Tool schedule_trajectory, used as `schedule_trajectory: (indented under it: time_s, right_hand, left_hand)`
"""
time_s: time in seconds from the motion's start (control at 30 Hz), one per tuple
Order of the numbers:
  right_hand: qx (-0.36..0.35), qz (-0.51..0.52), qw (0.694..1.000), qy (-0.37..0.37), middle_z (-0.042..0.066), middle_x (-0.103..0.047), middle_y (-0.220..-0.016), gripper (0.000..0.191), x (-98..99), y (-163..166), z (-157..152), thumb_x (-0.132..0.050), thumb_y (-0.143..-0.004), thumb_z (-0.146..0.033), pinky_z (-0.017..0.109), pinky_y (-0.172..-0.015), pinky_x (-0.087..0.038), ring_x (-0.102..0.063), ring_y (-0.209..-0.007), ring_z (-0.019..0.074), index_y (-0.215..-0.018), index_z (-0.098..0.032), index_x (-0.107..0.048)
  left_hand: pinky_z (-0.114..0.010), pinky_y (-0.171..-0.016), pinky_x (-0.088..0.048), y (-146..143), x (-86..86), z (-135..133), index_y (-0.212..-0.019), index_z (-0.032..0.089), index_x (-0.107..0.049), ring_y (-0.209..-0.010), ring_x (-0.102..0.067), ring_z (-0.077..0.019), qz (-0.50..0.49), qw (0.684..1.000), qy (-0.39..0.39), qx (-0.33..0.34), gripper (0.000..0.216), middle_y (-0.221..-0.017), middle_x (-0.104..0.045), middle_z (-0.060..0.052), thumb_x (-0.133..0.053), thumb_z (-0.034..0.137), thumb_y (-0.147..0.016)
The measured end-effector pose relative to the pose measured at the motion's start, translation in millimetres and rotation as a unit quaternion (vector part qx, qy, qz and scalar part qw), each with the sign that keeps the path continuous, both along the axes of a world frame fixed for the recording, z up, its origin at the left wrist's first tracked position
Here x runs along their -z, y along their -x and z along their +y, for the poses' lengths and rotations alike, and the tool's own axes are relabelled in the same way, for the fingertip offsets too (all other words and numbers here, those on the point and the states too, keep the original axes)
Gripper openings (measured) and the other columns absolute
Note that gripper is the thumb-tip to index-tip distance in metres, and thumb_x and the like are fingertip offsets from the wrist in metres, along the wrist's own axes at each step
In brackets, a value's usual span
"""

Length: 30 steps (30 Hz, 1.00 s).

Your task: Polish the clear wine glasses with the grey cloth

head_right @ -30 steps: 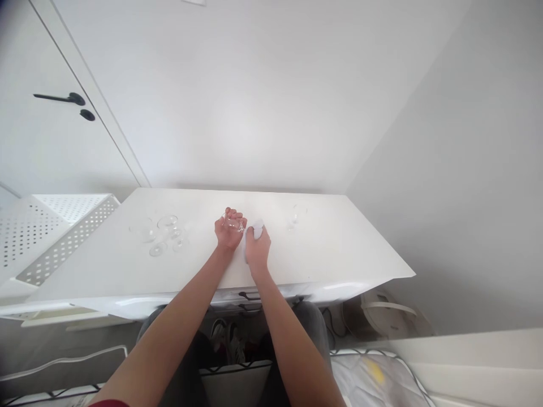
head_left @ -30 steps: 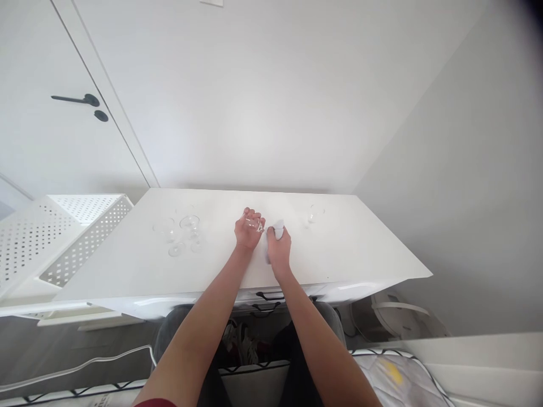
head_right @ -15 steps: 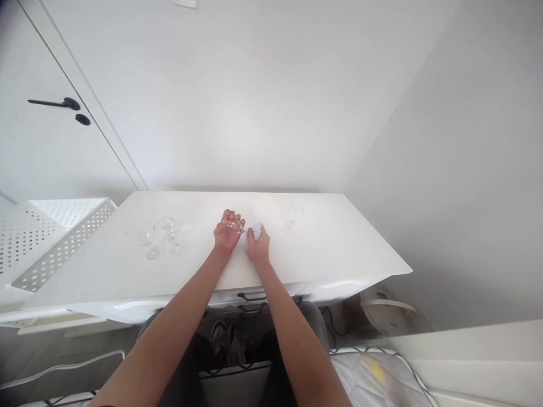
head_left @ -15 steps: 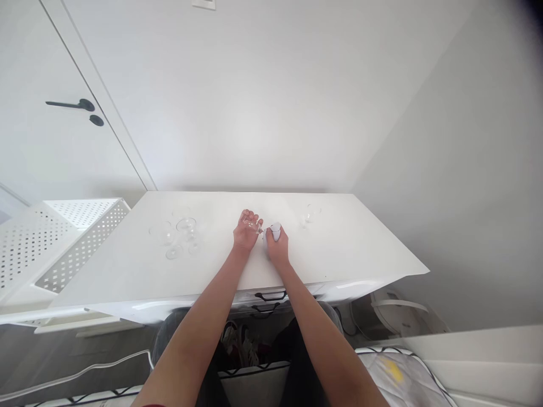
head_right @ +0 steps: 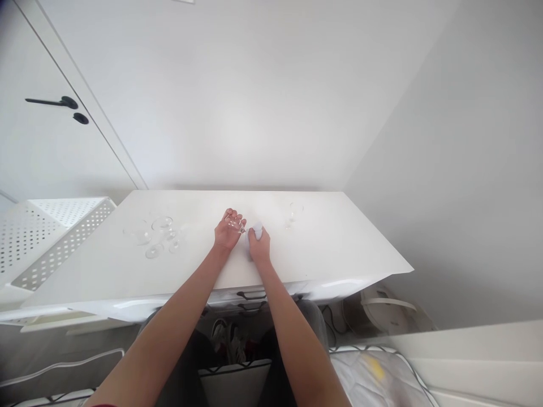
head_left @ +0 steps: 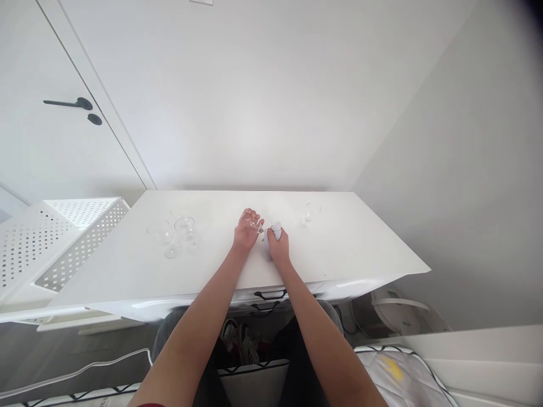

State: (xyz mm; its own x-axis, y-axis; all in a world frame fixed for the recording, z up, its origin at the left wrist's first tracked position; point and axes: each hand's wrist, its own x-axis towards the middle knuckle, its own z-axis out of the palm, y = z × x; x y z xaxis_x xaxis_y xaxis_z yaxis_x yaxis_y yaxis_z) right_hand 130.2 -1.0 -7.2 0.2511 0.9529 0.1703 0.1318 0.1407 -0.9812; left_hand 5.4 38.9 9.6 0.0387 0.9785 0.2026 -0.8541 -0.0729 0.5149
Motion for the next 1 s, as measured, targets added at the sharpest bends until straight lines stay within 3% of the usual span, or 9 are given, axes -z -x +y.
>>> schedule_trajectory:
  time_s: [1.0]
  right_hand:
    - [0.01, 0.0, 1.0, 0.007, 0.0, -0.06, -0.074, 0.024, 2.9, -1.7, 4.1, -0.06, -0.087, -0.044, 0.032, -0.069, -0.044, -0.053, -0.07, 0.0177, -0.08, -0.021, -0.057]
  left_hand:
    - [-0.031, -0.084, -0.052, 1.5, 7.1, 3.5, -0.091, 0.024, -0.063, -0.086, -0.061, -0.0135, 0.005, 1.0, -0.008, 0.016, 0.026, -0.09, -0.059, 0.0, -0.082, 0.024, -0.074]
